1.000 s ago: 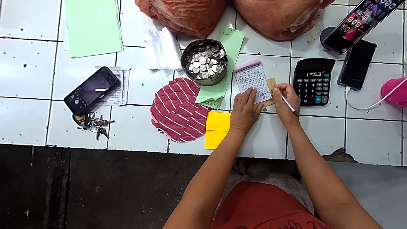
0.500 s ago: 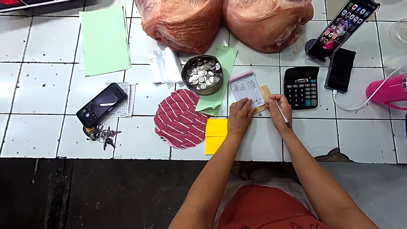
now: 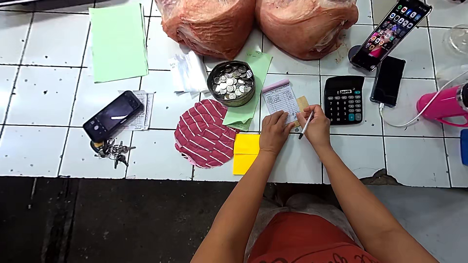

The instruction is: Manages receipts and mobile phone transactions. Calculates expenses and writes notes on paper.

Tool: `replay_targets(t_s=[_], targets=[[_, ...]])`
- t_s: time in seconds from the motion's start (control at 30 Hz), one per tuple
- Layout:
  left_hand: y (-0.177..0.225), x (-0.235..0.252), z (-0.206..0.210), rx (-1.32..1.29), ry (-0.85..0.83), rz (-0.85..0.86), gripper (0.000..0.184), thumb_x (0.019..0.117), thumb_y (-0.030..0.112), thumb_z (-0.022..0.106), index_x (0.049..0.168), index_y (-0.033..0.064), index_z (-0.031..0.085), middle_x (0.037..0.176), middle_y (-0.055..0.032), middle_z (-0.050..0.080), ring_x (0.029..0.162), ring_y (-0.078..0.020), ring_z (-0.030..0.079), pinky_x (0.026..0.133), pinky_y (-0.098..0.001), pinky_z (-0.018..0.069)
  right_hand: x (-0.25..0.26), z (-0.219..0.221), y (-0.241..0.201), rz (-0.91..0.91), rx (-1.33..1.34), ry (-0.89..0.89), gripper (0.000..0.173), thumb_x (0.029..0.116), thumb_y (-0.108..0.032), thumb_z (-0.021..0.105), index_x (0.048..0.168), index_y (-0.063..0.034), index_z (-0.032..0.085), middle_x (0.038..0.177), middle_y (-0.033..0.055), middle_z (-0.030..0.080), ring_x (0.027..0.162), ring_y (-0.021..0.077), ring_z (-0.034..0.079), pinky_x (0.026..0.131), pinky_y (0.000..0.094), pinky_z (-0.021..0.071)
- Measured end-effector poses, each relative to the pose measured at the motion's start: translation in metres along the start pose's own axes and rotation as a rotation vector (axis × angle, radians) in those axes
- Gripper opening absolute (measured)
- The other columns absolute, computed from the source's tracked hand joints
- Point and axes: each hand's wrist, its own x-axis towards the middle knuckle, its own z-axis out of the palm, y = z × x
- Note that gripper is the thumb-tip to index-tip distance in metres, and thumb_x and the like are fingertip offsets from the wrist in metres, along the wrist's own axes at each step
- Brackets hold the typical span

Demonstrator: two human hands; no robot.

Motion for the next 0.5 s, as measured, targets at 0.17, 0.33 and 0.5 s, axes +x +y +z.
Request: replay_targets(t_s=[0.17,0.33,0.5], targets=[[0.000,0.001,0.000,0.016,0.014,0.013,0.034,0.0959,0.026,0.070,0.119,0.0015,0.074,0.122,-0.0167,0.071,0.113,-0.0336,0.067,0.103,-0.0469,0.0492,0.007,-0.001,-0.018,0.042,-0.120,-0.068,0.030,0.0964,-0.011,0.070,0.119,0.0022,0.055,0.085,0.0197,0.065,0.073,0.0353,0.065,0.064,0.0526,0.0525],[0.000,0.001,0.000,0.011,0.003,0.012,0.034,0.0943,0.024,0.071,0.119,0.0010,0.074,0.123,-0.0169,0.071,0.115,-0.0338,0.067,0.105,-0.0474,0.0483,0.013,-0.005,-0.024,0.100,0.026,-0.127,0.029,0.0964,-0.012,0.070,0.116,-0.0006,0.052,0.078,0.0133,0.059,0.064,0.0253,0.055,0.056,0.0441,0.0457],[0.000,0.000,0.000,0.012,0.003,0.012,0.034,0.0954,0.025,0.071,0.119,0.0011,0.074,0.122,-0.0167,0.071,0.113,-0.0335,0.068,0.103,-0.0481,0.0490,0.033,-0.009,-0.029,0.111,0.296,-0.098,0.029,0.0911,-0.006,0.074,0.107,0.0012,0.051,0.077,0.0039,0.059,0.064,0.0075,0.056,0.064,0.0261,0.0508]])
